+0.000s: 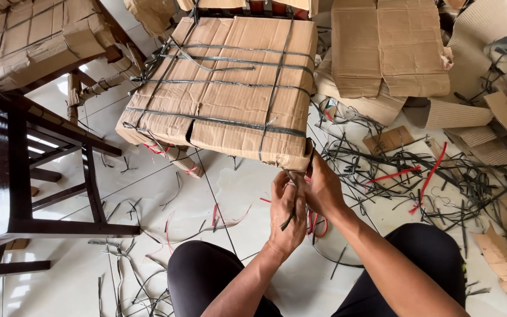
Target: Removing protective cardboard and plastic ties from wooden chairs using scissors.
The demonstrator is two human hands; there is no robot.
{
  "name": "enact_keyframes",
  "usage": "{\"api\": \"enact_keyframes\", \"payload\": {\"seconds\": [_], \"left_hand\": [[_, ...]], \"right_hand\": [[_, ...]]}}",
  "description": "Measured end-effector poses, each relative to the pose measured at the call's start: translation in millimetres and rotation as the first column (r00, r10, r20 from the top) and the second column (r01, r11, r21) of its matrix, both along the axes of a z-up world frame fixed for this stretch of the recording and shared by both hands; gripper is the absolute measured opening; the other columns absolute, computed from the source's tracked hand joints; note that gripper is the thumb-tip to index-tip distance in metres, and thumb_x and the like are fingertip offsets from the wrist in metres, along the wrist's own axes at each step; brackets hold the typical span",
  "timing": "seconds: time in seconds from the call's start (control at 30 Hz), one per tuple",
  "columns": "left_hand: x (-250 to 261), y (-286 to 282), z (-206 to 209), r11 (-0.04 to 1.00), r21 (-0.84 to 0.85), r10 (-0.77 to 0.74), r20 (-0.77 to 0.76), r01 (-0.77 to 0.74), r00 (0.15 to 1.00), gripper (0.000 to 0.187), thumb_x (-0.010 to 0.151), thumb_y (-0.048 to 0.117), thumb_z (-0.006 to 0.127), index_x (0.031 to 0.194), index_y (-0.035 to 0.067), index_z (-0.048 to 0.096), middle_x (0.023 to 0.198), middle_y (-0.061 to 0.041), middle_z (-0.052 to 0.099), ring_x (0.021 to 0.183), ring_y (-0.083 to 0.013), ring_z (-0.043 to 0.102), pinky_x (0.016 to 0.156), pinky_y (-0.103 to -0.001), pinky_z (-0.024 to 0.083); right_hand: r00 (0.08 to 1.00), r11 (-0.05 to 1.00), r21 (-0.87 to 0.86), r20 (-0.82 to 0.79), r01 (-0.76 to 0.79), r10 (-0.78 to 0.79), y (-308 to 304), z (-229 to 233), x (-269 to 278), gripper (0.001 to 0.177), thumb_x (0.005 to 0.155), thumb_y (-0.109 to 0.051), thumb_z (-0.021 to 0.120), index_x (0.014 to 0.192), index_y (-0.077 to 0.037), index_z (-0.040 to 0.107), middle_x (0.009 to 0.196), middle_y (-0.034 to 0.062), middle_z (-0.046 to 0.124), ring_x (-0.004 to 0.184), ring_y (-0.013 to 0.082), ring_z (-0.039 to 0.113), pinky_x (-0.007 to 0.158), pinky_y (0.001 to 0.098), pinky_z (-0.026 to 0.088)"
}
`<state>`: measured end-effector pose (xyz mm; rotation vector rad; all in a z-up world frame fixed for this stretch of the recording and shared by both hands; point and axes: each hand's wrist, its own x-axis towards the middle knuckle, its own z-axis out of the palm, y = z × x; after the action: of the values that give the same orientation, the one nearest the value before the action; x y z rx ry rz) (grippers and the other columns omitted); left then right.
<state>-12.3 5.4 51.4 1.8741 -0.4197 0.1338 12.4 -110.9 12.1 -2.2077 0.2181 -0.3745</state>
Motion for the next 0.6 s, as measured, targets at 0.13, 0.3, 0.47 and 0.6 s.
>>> {"api": "enact_keyframes", "payload": {"seconds": [0.13,0.3,0.47,0.6], "left_hand": [[-1,-1,-44,0.999,0.013,-0.034,-0.063,0.035,0.997,0.023,0.106,0.019,0.047,0.09,0.004,0.055,0.129,-0.018,0.054,0.119,-0.0458,0.062,0.095,-0.052,0.055],[-1,-8,-30,0.984,-0.159,-0.107,-0.188,0.077,0.976,0.028,0.106,0.019,0.05,0.085,0.002,0.057,0.123,-0.023,0.063,0.116,-0.0442,0.065,0.097,-0.048,0.052],[8,0,-49,0.969,-0.223,-0.177,-0.314,0.109,0.933,0.029,0.107,0.024,0.053,0.085,0.007,0.063,0.098,-0.014,0.066,0.096,-0.0302,0.066,0.084,-0.043,0.051],[11,-3,-48,0.885,-0.465,-0.256,-0.512,-0.014,0.82,0.028,0.106,0.022,0.057,0.083,0.009,0.065,0.074,-0.003,0.062,0.066,-0.011,0.054,0.06,-0.023,0.042]], "right_hand": [[0.994,0.997,0.049,-0.09,-0.063,0.068,-7,-1,-25,0.054,0.1,-0.014,0.055,0.151,-0.002,0.042,0.132,0.0303,0.062,0.115,0.0512,0.063,0.095,0.0661,0.051],[0.982,0.992,-0.121,-0.191,-0.035,0.011,-12,-13,-50,0.017,0.11,-0.022,0.044,0.117,-0.018,0.059,0.086,0.0146,0.077,0.08,0.033,0.078,0.079,0.0479,0.062],[0.959,0.967,-0.214,-0.271,-0.139,0.078,-14,-9,-62,0.012,0.1,-0.028,0.053,0.11,-0.025,0.057,0.079,0.0078,0.076,0.081,0.0315,0.077,0.074,0.0466,0.06],[0.941,0.949,-0.212,-0.294,-0.232,0.165,-10,-9,-65,0.01,0.093,-0.021,0.059,0.096,-0.014,0.067,0.072,0.014,0.074,0.075,0.038,0.076,0.069,0.0497,0.061]]}}
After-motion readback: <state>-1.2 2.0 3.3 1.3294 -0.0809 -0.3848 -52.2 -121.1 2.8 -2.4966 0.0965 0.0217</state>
